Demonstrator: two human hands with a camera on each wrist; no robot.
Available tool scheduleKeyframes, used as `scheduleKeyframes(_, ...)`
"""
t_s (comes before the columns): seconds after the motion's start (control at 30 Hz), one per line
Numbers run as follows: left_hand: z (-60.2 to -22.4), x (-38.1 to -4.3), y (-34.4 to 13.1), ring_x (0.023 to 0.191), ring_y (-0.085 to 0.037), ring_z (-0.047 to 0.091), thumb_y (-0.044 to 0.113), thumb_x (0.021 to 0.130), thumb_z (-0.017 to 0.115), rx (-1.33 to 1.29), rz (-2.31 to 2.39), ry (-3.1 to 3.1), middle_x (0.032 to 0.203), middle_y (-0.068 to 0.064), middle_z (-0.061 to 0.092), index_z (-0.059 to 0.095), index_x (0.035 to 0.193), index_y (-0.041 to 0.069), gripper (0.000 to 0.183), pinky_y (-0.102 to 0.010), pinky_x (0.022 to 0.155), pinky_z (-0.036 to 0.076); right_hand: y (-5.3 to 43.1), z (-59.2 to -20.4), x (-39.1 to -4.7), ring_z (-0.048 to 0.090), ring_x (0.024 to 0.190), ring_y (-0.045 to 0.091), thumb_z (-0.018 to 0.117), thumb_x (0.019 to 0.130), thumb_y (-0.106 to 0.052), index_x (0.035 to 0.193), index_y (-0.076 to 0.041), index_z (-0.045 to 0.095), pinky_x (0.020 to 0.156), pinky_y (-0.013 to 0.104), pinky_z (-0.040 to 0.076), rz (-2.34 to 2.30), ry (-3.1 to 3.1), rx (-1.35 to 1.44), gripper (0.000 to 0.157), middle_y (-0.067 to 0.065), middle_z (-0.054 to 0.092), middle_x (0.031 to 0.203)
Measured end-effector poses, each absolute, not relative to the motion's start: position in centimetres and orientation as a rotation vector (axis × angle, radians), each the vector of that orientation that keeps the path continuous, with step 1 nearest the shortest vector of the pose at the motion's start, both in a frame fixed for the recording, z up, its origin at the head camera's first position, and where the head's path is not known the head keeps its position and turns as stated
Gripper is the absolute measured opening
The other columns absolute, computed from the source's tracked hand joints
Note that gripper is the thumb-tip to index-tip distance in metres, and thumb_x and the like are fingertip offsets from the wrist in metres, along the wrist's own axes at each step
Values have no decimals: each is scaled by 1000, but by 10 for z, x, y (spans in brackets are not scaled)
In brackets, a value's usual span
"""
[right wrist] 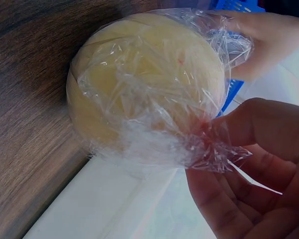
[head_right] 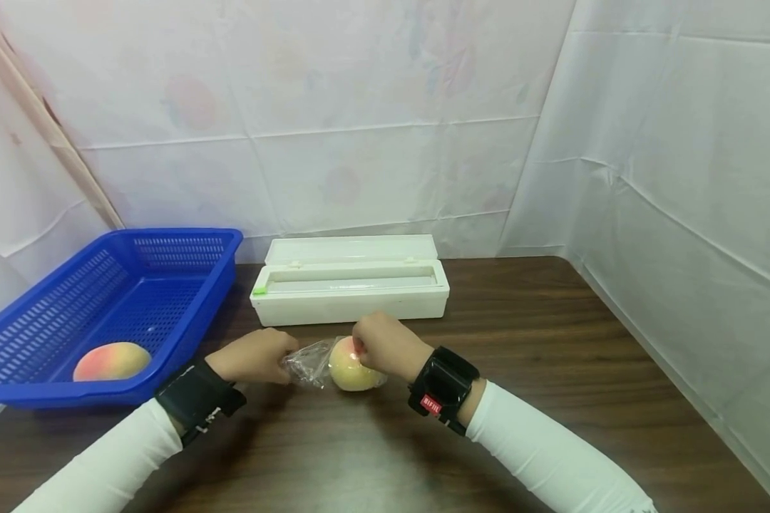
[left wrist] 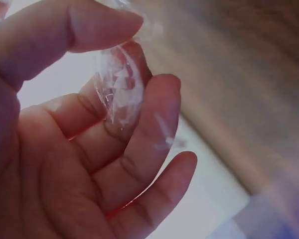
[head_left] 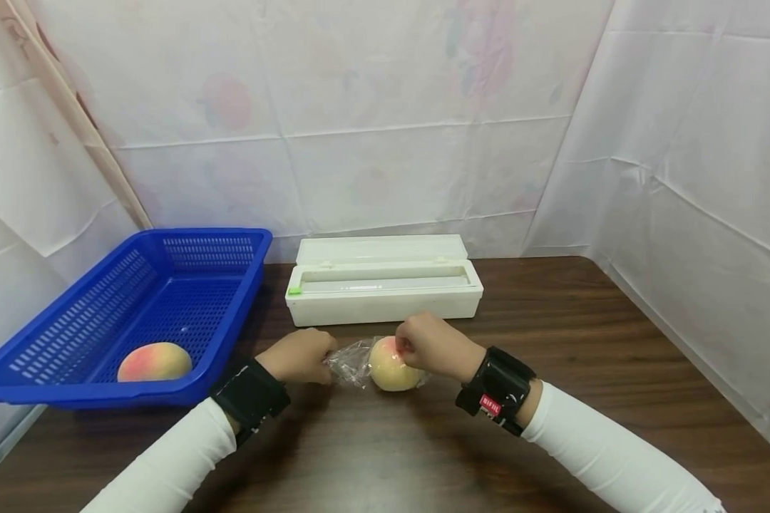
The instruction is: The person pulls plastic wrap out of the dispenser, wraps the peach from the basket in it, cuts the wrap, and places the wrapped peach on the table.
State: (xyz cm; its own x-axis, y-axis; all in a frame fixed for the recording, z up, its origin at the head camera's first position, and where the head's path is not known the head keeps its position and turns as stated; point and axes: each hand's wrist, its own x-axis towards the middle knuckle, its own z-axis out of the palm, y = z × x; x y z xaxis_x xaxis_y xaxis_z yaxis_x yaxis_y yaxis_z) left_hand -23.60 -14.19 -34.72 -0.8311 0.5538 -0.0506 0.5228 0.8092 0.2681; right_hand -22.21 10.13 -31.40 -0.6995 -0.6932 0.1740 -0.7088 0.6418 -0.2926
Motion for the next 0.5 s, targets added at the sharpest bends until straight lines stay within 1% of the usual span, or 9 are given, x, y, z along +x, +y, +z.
scheduleKeyframes(0.1,-338,-235,-141,53,-7,36,5,64,66,979,466,2874,58,9,40,51,62,16,18,-22,48,29,102,-314,-222,38,55,6,63,70,7,61,-10,59,50,17,33,522,-2799,1201,19,-6,44,58)
scheduleKeyframes(0.13,-334,-234,-139,54,-7,36,5,65,65,1024,485,2879,59,9,39,51,62,16,18,-22,48,29,102,-314,-222,38,55,6,63,70,7,61,-10,58,50,17,33,520,-2799,1201,20,-7,44,58)
scheduleKeyframes(0.2,-327,-233,-134,56,-8,38,5,68,64,1066,526,2879,61,8,41,53,65,14,15,-22,50,31,102,-315,-223,39,55,6,63,70,7,61,-9,59,50,17,33,518,-2798,1200,19,-6,44,58)
scheduleKeyframes(0.3,-317,-232,-121,59,-9,42,7,68,67,1126,546,2888,64,6,47,56,69,12,11,-22,53,36,103,-315,-223,39,55,6,64,70,7,61,-9,59,50,17,34,525,-2801,1195,19,-6,45,58)
scheduleKeyframes(0.4,-311,-230,-107,58,-9,41,8,67,68,1129,539,2911,64,7,47,57,70,12,11,-22,53,35,103,-315,-223,38,55,6,64,69,7,61,-9,59,50,17,33,528,-2779,1210,18,-7,44,58)
scheduleKeyframes(0.5,-309,-229,-95,55,-9,36,7,65,66,1110,526,2927,61,7,42,55,67,12,12,-21,51,30,102,-315,-222,36,55,6,64,68,7,60,-9,57,49,16,31,533,-2743,1235,20,-7,41,58)
